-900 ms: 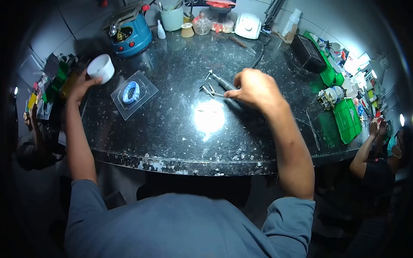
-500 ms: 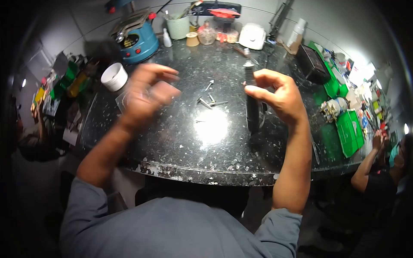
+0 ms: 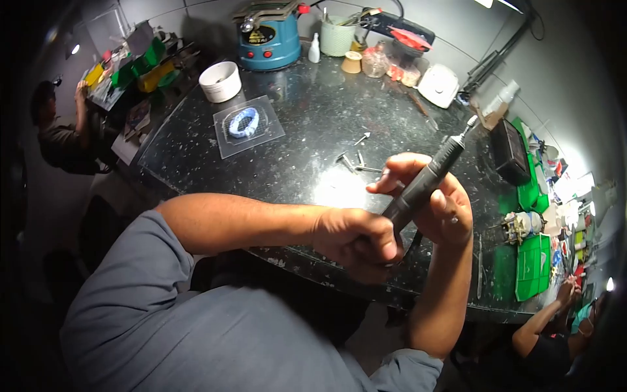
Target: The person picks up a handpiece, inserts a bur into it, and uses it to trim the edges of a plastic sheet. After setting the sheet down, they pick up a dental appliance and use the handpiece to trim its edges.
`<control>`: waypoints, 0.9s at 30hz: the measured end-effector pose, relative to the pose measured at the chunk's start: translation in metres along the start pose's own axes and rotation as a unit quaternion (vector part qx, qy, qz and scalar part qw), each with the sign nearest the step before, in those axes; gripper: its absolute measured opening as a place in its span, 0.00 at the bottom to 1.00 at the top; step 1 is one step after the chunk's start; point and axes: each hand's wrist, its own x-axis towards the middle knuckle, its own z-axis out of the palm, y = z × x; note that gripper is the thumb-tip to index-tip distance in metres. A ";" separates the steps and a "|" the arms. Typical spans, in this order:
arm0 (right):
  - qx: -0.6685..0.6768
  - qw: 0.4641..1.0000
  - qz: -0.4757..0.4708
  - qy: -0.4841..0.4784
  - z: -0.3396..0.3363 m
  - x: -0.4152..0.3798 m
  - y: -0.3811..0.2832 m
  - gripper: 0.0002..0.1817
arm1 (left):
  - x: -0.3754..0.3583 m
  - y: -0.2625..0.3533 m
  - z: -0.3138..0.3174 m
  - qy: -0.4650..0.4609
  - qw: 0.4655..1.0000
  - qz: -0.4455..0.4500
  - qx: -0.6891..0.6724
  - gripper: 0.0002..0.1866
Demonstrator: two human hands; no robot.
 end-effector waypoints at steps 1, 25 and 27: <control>0.009 1.000 0.030 -0.003 -0.002 -0.004 0.004 0.31 | -0.005 -0.001 0.002 -0.005 0.999 -0.030 -0.021 0.17; -0.006 0.988 0.133 -0.080 0.001 0.081 0.039 0.38 | -0.075 0.010 0.009 0.126 0.987 0.083 0.057 0.18; 0.009 0.982 0.171 -0.084 0.009 0.079 0.048 0.32 | -0.076 0.011 0.009 0.125 0.987 0.086 0.051 0.18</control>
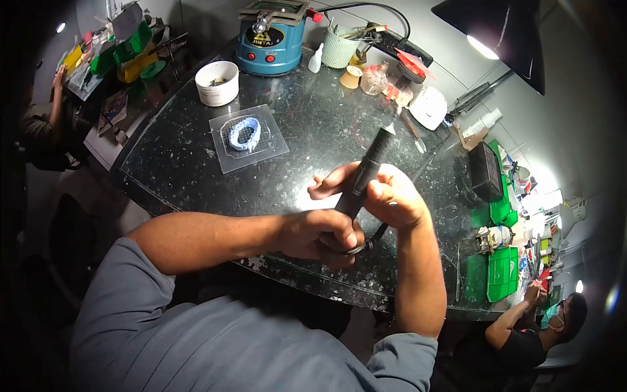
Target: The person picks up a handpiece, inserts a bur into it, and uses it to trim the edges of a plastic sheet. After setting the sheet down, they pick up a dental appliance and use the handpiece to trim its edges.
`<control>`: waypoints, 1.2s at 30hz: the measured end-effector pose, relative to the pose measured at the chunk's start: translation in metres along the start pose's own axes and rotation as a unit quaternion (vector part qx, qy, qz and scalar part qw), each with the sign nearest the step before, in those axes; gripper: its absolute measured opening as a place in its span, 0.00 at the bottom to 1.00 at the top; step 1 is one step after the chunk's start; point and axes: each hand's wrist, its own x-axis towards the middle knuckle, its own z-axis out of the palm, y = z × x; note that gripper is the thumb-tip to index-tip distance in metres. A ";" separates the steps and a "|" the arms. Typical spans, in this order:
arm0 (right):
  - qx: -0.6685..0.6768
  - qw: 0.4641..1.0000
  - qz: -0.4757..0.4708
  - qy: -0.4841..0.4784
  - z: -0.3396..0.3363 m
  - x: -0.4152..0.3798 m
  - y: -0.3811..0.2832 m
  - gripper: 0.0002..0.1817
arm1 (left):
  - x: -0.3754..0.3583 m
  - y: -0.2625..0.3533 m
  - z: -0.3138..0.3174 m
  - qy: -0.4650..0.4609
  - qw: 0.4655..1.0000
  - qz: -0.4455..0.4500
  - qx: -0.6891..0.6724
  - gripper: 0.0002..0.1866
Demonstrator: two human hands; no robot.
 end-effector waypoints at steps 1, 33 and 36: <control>0.045 0.998 -0.035 0.008 0.000 0.000 0.011 0.30 | 0.000 -0.001 -0.002 0.011 1.000 0.027 -0.006 0.18; -0.740 0.646 0.185 0.029 0.062 0.252 -0.109 0.34 | -0.005 -0.013 0.019 0.273 0.940 0.016 0.206 0.16; -0.723 0.669 0.143 0.096 0.078 0.180 -0.115 0.38 | -0.002 -0.022 0.018 0.235 0.904 0.013 0.356 0.18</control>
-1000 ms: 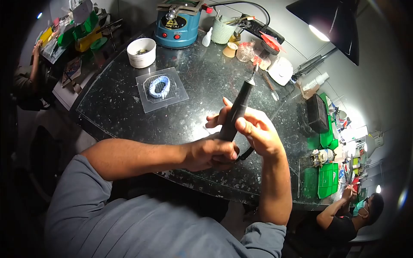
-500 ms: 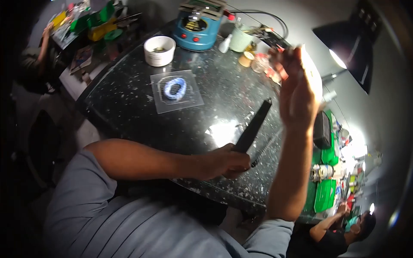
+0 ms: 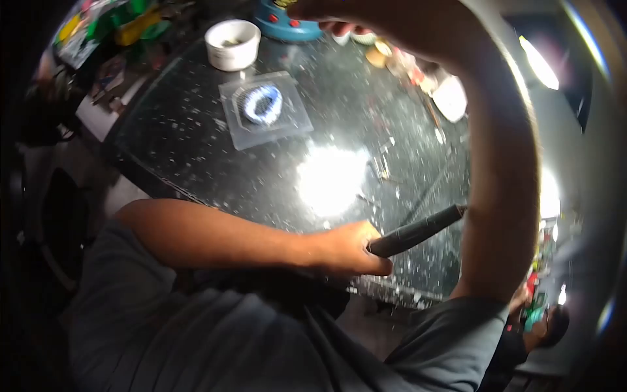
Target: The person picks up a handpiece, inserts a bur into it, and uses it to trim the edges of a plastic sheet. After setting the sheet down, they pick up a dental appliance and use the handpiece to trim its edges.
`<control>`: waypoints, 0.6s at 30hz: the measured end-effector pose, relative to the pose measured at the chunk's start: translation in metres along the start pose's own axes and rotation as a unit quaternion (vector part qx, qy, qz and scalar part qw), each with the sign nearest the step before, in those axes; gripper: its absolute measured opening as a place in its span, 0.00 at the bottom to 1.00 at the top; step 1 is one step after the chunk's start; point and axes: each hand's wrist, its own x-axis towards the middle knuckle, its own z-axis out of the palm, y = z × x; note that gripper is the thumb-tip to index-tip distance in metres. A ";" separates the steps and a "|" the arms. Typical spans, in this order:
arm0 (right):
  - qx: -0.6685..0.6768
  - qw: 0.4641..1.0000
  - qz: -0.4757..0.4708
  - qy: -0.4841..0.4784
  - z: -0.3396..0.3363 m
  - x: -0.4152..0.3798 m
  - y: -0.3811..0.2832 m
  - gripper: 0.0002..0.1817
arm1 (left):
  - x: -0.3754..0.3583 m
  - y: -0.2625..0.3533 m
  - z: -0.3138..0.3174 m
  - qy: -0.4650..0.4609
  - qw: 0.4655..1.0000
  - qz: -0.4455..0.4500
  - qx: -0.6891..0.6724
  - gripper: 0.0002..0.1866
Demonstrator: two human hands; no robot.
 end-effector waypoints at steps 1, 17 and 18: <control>0.030 0.999 -0.006 -0.012 -0.007 -0.031 -0.006 0.41 | -0.002 -0.001 0.002 -0.026 1.000 -0.009 -0.012 0.18; 0.111 0.984 0.132 0.047 0.110 -0.172 0.148 0.10 | -0.002 0.007 0.011 -0.117 0.986 0.027 0.112 0.12; 0.096 0.983 0.155 0.013 0.108 -0.170 0.155 0.11 | -0.003 0.008 0.012 -0.109 0.988 0.019 0.105 0.12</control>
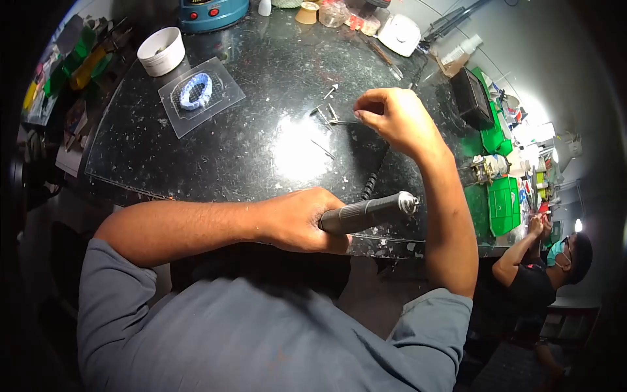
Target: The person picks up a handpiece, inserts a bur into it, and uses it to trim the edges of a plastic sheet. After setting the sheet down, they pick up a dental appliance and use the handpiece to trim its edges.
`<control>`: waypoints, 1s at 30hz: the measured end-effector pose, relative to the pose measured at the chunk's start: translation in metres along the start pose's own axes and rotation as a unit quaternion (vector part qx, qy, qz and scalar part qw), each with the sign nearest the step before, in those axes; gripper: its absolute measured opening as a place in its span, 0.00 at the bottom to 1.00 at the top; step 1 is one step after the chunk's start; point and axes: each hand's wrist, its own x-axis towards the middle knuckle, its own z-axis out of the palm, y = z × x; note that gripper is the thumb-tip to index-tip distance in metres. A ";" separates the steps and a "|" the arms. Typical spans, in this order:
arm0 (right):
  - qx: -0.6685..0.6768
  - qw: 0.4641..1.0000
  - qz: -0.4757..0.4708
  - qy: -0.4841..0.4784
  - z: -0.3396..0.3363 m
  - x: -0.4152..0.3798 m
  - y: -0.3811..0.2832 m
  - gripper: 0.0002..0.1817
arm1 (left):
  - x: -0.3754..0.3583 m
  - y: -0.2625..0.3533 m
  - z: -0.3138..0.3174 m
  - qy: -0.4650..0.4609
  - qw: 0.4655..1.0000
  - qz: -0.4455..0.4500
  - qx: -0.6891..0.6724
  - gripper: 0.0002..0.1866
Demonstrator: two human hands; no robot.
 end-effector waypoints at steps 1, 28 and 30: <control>-0.021 0.999 0.024 -0.029 -0.002 0.002 0.003 0.12 | 0.000 0.000 0.000 -0.003 1.000 0.000 0.002 0.12; 0.566 0.768 -0.147 0.262 -0.007 -0.038 -0.032 0.18 | 0.016 -0.015 0.000 0.319 0.947 -0.024 -0.004 0.14; 0.547 0.771 -0.133 0.298 -0.009 -0.036 -0.037 0.18 | 0.014 -0.015 -0.001 0.315 0.949 -0.025 0.004 0.13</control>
